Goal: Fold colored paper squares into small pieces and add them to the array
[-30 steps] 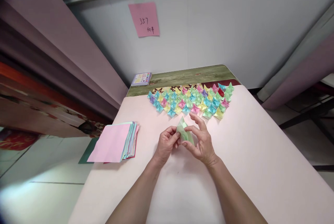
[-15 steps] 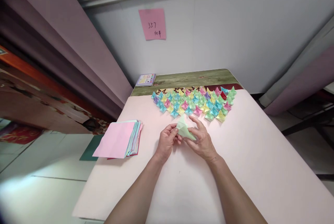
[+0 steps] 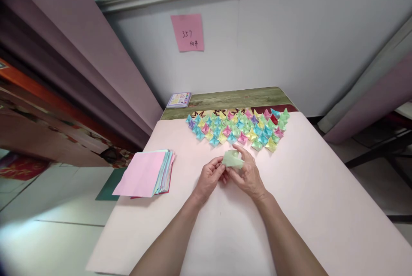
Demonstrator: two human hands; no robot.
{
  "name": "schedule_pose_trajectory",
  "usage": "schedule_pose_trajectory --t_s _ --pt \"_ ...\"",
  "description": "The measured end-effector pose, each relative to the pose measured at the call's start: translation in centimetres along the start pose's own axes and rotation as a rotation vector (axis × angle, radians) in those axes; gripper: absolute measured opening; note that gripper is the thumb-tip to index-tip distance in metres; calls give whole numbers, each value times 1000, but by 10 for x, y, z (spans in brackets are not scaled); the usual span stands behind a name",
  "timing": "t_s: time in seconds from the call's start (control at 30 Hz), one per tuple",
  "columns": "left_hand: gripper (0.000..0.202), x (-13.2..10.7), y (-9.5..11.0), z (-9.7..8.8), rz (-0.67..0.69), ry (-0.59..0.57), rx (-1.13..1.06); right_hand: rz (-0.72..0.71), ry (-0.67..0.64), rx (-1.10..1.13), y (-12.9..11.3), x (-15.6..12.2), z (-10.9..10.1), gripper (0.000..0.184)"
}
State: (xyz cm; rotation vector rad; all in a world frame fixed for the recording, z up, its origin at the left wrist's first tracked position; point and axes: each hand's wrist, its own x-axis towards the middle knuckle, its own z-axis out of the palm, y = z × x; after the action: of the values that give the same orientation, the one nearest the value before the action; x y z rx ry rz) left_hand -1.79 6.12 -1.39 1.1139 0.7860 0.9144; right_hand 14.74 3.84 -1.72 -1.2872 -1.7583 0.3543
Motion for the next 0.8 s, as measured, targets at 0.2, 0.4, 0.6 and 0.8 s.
schedule_pose_trajectory --t_s 0.2,0.4,0.6,0.8 --pt "50 1 0 1 -55 41 -122 8 13 41 -6 2 -2 19" --pt "41 1 1 6 -69 175 -145 200 145 184 -8 3 1 49" --pt "34 1 1 8 -12 243 -210 592 112 688 -7 1 13 61" --pt "37 -4 8 12 5 103 -201 647 67 732 -15 3 5 40"
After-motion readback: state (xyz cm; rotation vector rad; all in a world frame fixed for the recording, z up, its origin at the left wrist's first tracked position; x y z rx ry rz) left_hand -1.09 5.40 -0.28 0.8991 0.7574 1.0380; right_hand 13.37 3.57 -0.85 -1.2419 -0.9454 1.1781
